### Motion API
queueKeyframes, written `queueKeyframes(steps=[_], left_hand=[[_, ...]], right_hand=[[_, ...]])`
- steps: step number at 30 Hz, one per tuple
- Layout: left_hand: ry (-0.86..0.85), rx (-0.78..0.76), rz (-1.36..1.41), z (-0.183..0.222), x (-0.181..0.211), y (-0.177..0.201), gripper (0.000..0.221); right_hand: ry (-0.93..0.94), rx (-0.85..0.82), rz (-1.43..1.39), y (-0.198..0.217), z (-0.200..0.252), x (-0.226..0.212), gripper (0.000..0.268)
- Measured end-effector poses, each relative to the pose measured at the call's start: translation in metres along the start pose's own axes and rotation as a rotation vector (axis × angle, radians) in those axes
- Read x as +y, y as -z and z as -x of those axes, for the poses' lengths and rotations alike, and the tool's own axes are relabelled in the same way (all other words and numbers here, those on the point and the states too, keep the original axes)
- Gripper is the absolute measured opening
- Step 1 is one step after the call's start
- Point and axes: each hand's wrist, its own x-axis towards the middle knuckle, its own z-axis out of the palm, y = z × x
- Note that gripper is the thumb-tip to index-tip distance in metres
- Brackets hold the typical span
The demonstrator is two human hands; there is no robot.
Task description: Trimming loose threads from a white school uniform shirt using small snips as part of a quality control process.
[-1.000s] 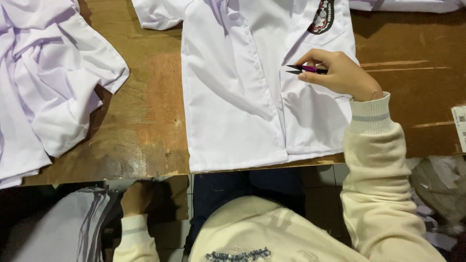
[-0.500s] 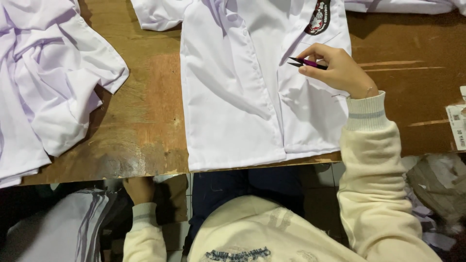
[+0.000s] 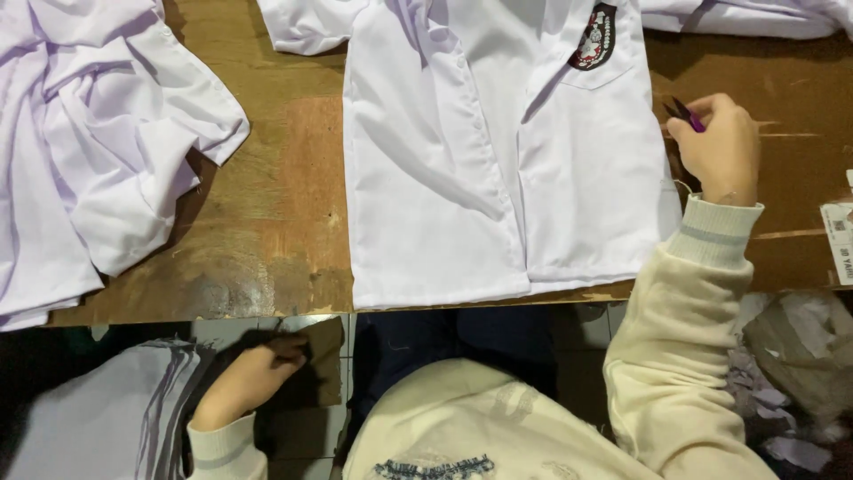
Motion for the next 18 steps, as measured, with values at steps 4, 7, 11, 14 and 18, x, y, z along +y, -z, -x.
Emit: queueKeyframes(steps=[4,7,11,14,18], left_hand=[[0.028,-0.191,-0.01,0.058,0.077,0.051,0.035],[-0.179,-0.227,-0.078,0.066,0.101,0.077,0.037],[-0.527,-0.152,-0.192,0.067,0.138,0.106,0.049],[-0.738,-0.036,-0.007,0.056,0.169,0.125,0.048],[-1.07,0.35,-0.023,0.011,0.21,0.148,0.04]], right_hand=[[-0.029,-0.005,0.176,-0.018,-0.008,0.043,0.03],[-0.03,-0.021,0.188,-0.022,-0.003,0.045,0.028],[-0.025,-0.004,0.145,-0.011,0.018,0.024,0.034],[0.063,0.221,0.102,0.013,0.072,-0.027,0.039],[0.393,0.204,-0.171,0.0,0.149,-0.057,0.027]])
